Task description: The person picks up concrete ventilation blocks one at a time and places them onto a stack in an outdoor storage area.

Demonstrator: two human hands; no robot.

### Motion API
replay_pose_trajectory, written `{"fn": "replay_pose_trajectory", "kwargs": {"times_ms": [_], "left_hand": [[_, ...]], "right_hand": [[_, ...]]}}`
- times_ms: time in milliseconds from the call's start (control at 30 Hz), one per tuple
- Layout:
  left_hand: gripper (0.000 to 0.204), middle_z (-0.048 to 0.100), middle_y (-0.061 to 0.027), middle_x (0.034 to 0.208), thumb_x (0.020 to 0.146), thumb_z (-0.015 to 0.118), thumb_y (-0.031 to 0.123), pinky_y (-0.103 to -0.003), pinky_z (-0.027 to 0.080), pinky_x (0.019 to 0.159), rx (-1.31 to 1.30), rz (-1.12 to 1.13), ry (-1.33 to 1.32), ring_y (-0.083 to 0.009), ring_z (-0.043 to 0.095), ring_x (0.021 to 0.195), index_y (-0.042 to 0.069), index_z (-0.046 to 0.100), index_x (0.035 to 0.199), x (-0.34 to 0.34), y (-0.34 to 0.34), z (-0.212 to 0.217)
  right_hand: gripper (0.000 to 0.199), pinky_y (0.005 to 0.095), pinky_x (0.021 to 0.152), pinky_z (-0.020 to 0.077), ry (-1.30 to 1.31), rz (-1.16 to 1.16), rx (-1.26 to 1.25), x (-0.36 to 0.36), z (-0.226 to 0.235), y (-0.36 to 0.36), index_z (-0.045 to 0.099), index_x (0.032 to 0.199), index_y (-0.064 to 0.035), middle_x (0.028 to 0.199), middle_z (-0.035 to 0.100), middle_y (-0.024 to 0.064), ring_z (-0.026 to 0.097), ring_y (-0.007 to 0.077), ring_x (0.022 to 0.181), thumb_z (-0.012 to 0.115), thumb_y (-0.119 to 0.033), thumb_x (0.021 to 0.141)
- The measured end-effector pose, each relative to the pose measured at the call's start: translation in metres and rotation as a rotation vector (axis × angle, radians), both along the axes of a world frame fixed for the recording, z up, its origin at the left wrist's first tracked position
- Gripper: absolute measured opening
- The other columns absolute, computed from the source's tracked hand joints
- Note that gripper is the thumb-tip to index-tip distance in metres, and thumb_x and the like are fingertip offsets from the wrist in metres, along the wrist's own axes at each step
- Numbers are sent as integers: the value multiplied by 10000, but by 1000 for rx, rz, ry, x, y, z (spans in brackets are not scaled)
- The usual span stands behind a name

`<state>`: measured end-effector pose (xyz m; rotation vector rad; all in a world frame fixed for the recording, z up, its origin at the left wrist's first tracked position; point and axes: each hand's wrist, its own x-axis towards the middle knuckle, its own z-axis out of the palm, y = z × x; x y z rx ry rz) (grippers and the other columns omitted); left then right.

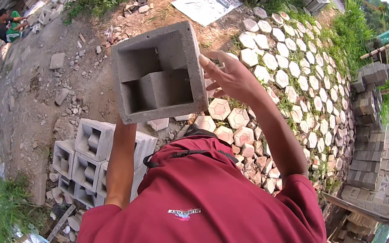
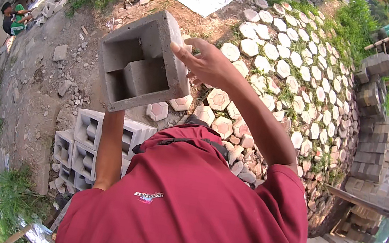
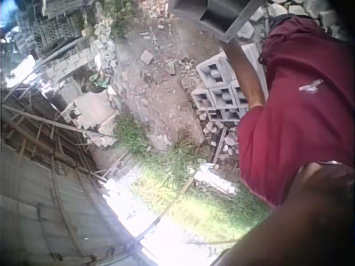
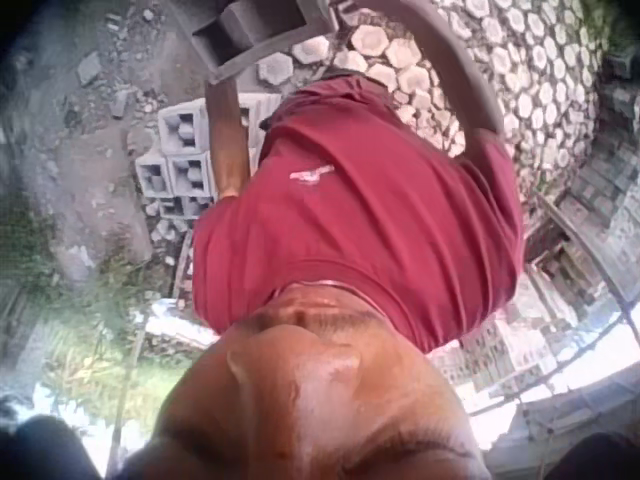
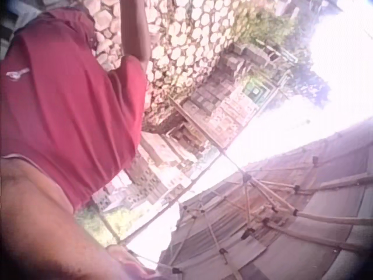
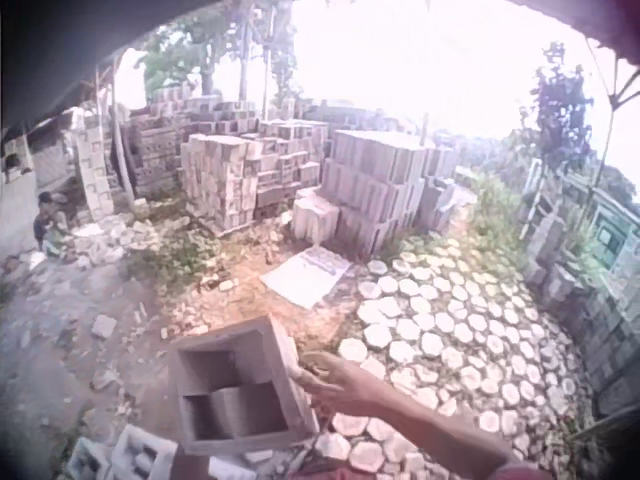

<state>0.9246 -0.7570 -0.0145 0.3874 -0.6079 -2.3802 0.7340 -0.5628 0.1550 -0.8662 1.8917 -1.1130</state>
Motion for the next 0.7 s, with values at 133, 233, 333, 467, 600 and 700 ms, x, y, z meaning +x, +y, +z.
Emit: {"fn": "replay_pose_trajectory", "kwargs": {"times_ms": [133,233,333,467,600,700], "left_hand": [[413,606,-101,1093,958,388,341,-346,504,858,-75,-135,-77,-221,601,978,40,532,1202,-59,8,-13],[410,606,-98,1084,955,391,340,-348,503,853,-104,-278,-196,-221,600,971,40,535,1195,-93,25,-59],[407,606,-96,1075,952,394,340,-349,503,848,-140,-439,-289,-220,598,964,41,539,1188,-128,47,-105],[403,605,-93,1063,948,398,339,-351,502,842,-223,-690,-334,-219,596,955,42,543,1179,-188,67,-147],[399,605,-89,1051,943,402,339,-354,502,836,-323,-926,-301,-218,595,946,44,548,1170,-260,90,-167],[397,605,-87,1042,940,405,338,-355,501,831,-420,-1045,-272,-217,593,939,44,551,1163,-311,97,-166]], "right_hand": [[793,393,853,472,-318,-496,-242,-46,-67,38,451,1273,48,1080,593,206,568,242,1060,383,-649,903],[772,303,937,398,-439,-615,-422,-36,-112,45,418,1339,39,1276,516,168,507,216,1108,338,-614,935],[748,306,932,410,-718,-795,-487,-47,-175,96,455,1325,11,1239,546,114,525,184,1074,376,-615,923],[698,302,902,437,-772,-1034,-621,-35,-169,150,478,1298,-2,1189,569,110,539,179,1051,381,-590,935],[676,294,900,447,-723,-1274,-822,-36,-163,185,456,1306,2,1196,562,117,546,179,1054,404,-563,939],[665,293,899,454,-675,-1380,-958,-48,-177,193,432,1324,4,1201,561,111,550,170,1062,418,-540,943]]}}
